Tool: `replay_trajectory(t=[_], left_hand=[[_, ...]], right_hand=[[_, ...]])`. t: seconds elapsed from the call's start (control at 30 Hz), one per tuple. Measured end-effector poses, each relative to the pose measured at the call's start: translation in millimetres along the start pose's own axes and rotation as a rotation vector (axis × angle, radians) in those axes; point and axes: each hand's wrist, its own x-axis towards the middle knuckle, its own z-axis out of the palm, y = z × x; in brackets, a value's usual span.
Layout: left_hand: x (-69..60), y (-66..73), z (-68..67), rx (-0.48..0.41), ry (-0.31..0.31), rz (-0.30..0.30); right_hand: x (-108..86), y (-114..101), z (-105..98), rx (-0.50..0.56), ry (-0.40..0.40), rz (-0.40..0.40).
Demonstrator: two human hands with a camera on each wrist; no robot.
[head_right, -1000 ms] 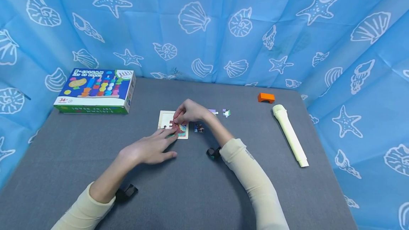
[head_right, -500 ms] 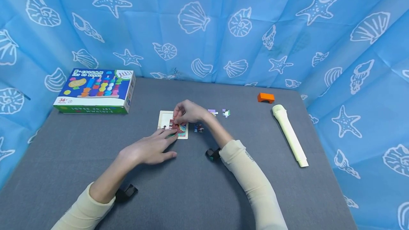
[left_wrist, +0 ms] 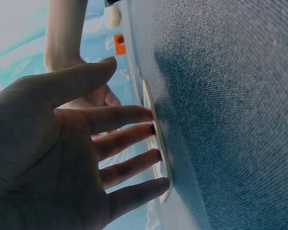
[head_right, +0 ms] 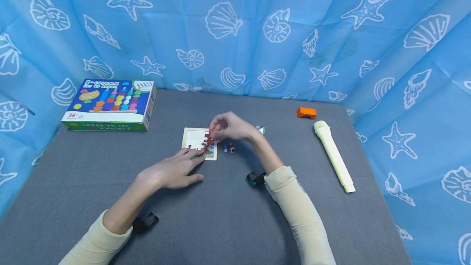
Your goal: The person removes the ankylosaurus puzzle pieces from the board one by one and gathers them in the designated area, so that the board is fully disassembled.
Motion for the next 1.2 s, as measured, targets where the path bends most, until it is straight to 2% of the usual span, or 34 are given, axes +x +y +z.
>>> replay_trajectory(t=[0.33,0.67,0.9,1.2], left_hand=[[-0.5,1.3,-0.4,-0.005,0.003,-0.007],[-1.2,1.4,0.3,-0.010,0.004,-0.006],[-0.2,0.9,1.4,-0.008,0.002,-0.006],[0.0,1.1,1.5,-0.008,-0.002,-0.013]], right_hand=[[-33.9,16.8,-22.7,-0.049,0.032,0.061],[-59.7,33.1,-41.3,-0.063,0.035,0.113],[-70.1,45.5,-49.0,-0.121,0.024,0.143],[-73.2,51.8,-55.5,-0.106,-0.024,0.184]])
